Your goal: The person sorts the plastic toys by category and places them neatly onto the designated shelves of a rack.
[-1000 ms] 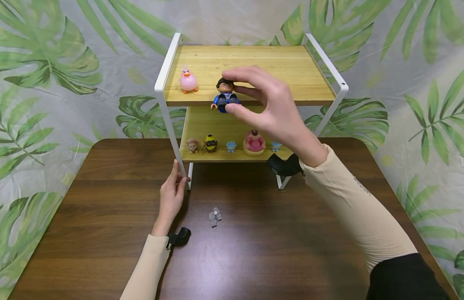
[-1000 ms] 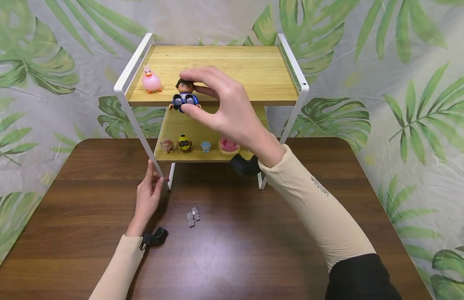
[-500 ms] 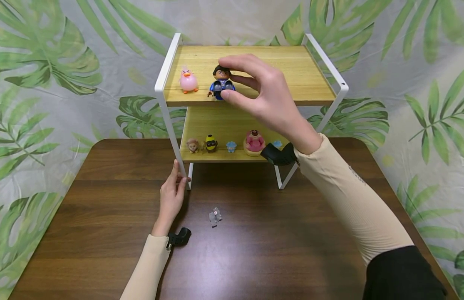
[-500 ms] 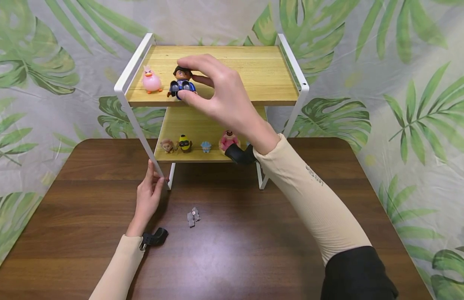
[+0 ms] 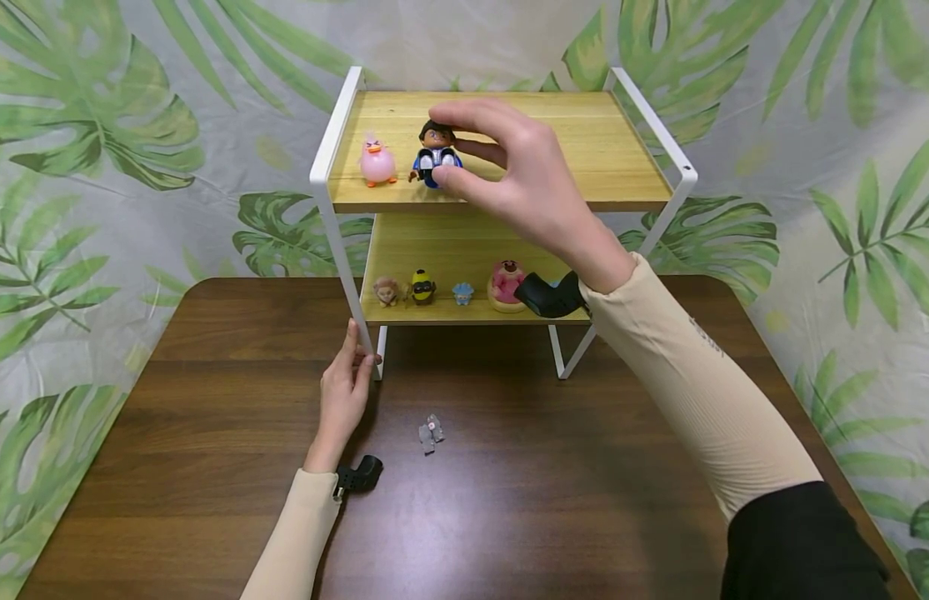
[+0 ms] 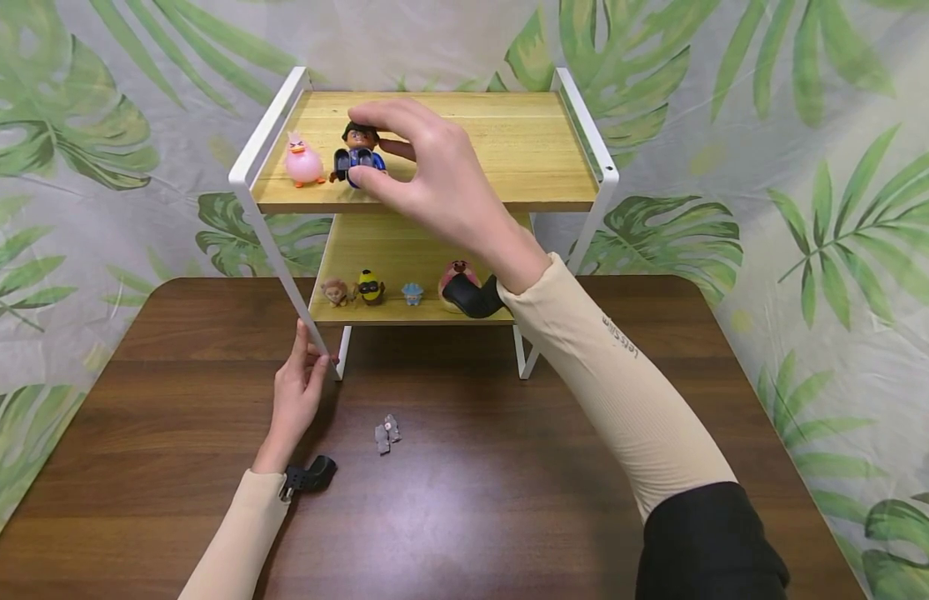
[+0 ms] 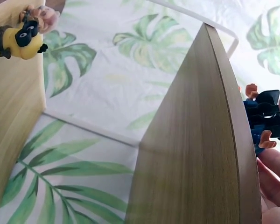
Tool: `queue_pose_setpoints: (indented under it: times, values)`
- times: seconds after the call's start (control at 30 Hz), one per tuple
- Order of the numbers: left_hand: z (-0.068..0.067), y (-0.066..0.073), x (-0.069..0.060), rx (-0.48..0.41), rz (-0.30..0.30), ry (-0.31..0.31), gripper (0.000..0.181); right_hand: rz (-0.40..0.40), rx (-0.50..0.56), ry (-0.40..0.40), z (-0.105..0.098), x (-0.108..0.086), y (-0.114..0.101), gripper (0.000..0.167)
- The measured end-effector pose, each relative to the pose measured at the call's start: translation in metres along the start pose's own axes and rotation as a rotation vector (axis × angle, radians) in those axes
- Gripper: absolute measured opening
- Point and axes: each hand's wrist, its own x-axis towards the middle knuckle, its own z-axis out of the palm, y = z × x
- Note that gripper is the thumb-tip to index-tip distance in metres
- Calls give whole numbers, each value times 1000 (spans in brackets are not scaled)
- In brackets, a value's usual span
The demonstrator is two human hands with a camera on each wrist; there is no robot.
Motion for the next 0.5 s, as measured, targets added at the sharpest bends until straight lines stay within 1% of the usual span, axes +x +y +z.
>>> queue_pose_setpoints:
  times: [0.13, 0.33, 0.5]
  values:
    - [0, 0, 0, 3, -4, 0, 89, 53, -30, -16, 0, 3, 0, 44]
    - [1, 0, 0, 3, -12, -2, 90, 75, -78, -38, -1, 5, 0, 42]
    - [0, 0, 0, 11, -7, 4, 90, 73, -124, -58, -1, 7, 2, 41]
